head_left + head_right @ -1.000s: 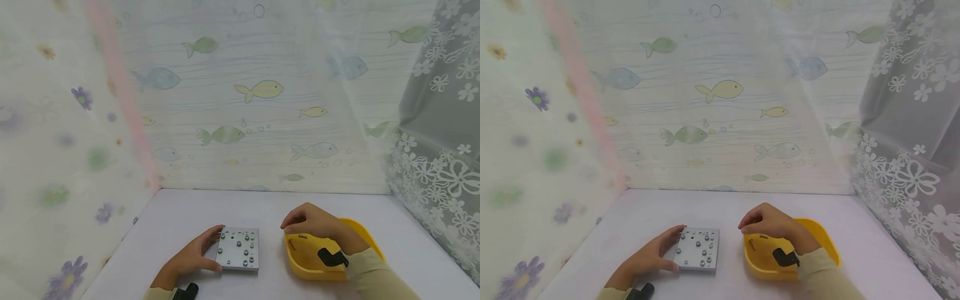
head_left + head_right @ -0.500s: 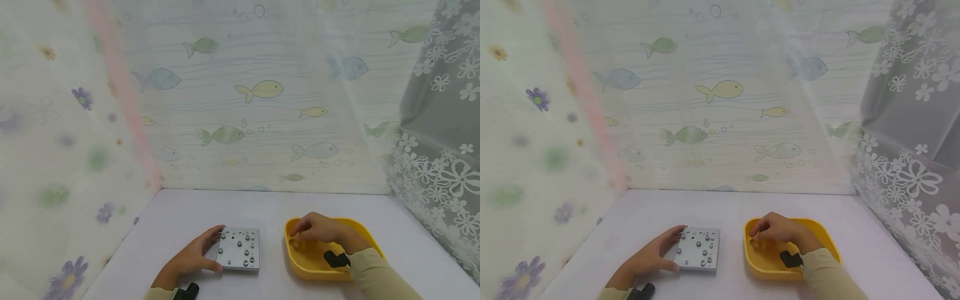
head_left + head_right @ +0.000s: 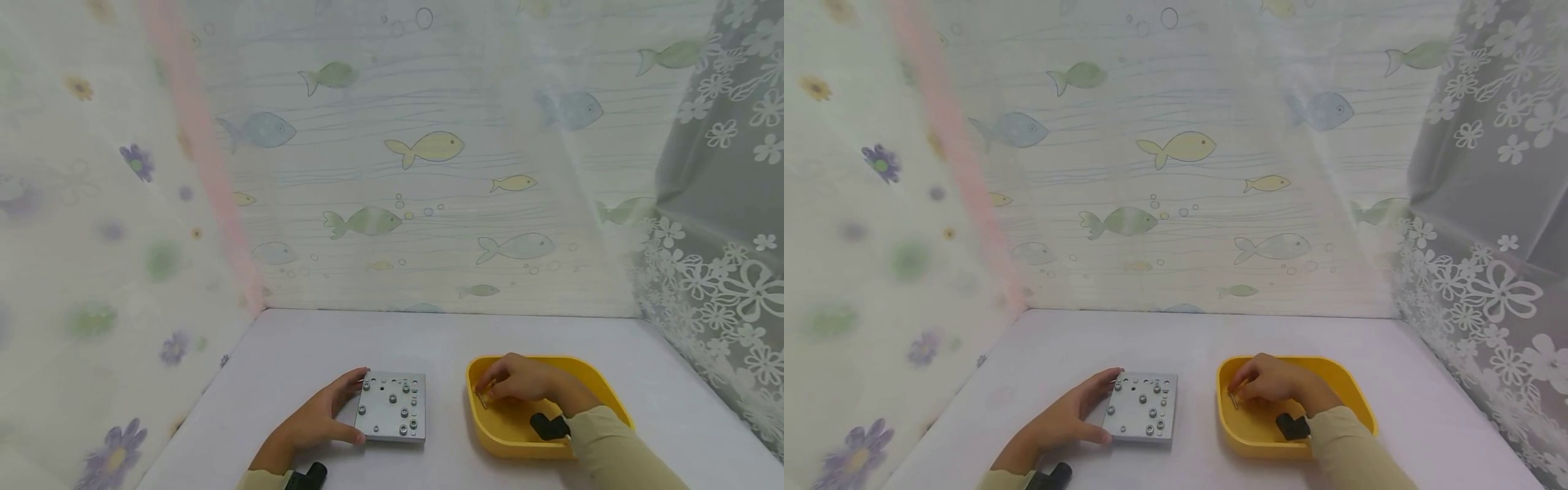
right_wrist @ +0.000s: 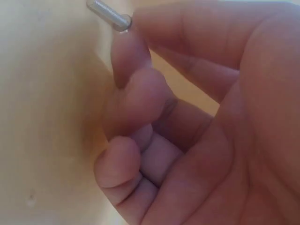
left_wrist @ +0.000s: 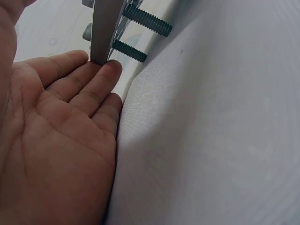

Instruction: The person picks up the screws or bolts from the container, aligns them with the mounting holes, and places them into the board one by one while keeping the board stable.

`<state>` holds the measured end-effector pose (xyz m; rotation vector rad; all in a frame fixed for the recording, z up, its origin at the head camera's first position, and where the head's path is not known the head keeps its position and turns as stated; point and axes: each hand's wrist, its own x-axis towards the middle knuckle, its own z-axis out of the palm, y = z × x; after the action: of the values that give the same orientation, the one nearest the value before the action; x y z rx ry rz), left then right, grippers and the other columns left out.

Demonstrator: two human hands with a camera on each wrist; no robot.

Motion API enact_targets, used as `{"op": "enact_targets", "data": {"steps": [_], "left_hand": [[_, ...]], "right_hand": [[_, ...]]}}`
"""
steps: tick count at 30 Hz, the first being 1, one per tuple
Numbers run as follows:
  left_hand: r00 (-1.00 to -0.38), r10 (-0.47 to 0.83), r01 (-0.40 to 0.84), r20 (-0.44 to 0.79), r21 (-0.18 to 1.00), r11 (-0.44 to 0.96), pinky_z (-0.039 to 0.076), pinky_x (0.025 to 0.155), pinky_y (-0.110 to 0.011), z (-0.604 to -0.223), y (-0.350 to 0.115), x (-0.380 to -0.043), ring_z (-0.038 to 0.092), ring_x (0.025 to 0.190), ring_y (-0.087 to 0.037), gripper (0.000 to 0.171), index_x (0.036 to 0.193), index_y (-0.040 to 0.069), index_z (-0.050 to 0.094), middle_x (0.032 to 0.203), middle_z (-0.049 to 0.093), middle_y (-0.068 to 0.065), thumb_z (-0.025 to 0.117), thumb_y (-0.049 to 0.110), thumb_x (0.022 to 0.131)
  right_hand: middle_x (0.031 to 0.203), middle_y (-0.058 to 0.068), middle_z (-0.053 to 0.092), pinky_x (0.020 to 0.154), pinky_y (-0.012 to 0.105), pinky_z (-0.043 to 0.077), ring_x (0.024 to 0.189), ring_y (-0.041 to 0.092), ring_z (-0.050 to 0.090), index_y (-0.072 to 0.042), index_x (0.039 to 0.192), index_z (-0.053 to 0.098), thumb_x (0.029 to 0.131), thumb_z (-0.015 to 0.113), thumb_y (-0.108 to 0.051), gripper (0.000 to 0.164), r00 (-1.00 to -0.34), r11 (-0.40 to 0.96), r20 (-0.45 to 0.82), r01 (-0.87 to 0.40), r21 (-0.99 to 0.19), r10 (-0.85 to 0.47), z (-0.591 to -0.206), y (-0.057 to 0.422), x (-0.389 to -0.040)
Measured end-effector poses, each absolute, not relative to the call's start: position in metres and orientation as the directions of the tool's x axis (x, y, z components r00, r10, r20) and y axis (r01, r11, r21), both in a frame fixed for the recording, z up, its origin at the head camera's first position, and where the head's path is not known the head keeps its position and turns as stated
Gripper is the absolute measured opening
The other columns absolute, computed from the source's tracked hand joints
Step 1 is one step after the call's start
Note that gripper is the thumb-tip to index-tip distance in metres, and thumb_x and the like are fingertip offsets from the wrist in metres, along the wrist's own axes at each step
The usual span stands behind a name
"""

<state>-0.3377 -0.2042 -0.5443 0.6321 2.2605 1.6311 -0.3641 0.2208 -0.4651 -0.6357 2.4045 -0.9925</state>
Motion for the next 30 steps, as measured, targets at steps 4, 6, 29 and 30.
{"op": "enact_targets", "data": {"steps": [4,6,29,30], "left_hand": [[-0.862,0.506,0.182,0.024,0.947,0.264,0.021,0.112,0.001,-0.544,-0.204,-0.337,0.036,0.154,-0.023,0.117,0.164,0.02,0.03,0.164,0.041,0.004,0.097,0.025,0.068],[-0.862,0.506,0.184,0.025,0.946,0.266,0.021,0.112,0.001,-0.543,-0.204,-0.337,0.036,0.154,-0.023,0.117,0.164,0.02,0.03,0.164,0.041,0.004,0.097,0.025,0.067],[-0.862,0.507,0.18,0.019,0.945,0.272,0.022,0.109,0.002,-0.546,-0.205,-0.339,0.036,0.154,-0.023,0.116,0.164,0.02,0.03,0.164,0.042,0.004,0.097,0.027,0.068],[-0.862,0.507,0.179,0.018,0.946,0.271,0.021,0.109,0.002,-0.546,-0.205,-0.339,0.036,0.154,-0.022,0.116,0.164,0.02,0.03,0.164,0.042,0.004,0.097,0.027,0.068]], "right_hand": [[0.102,0.006,0.073,0.069,0.022,0.048,0.083,0.016,0.056,-0.007,0.106,0.079,0.094,0.072,-0.013,0.015,-0.807,0.655,-0.227,-0.241,-0.716,-0.545,-0.463,0.224,-0.361],[0.095,0.005,0.072,0.066,0.022,0.047,0.08,0.016,0.055,-0.006,0.102,0.079,0.093,0.072,-0.012,0.013,-0.813,0.662,-0.232,-0.231,-0.713,-0.534,-0.462,0.226,-0.36],[0.079,0.002,0.066,0.059,0.021,0.046,0.07,0.014,0.055,-0.01,0.098,0.078,0.082,0.082,-0.006,0.017,-0.796,0.656,-0.255,-0.221,-0.722,-0.549,-0.473,0.227,-0.363],[0.078,0.002,0.065,0.058,0.021,0.045,0.069,0.013,0.054,-0.01,0.099,0.079,0.082,0.082,-0.006,0.018,-0.792,0.65,-0.253,-0.225,-0.726,-0.556,-0.473,0.227,-0.363]]}}
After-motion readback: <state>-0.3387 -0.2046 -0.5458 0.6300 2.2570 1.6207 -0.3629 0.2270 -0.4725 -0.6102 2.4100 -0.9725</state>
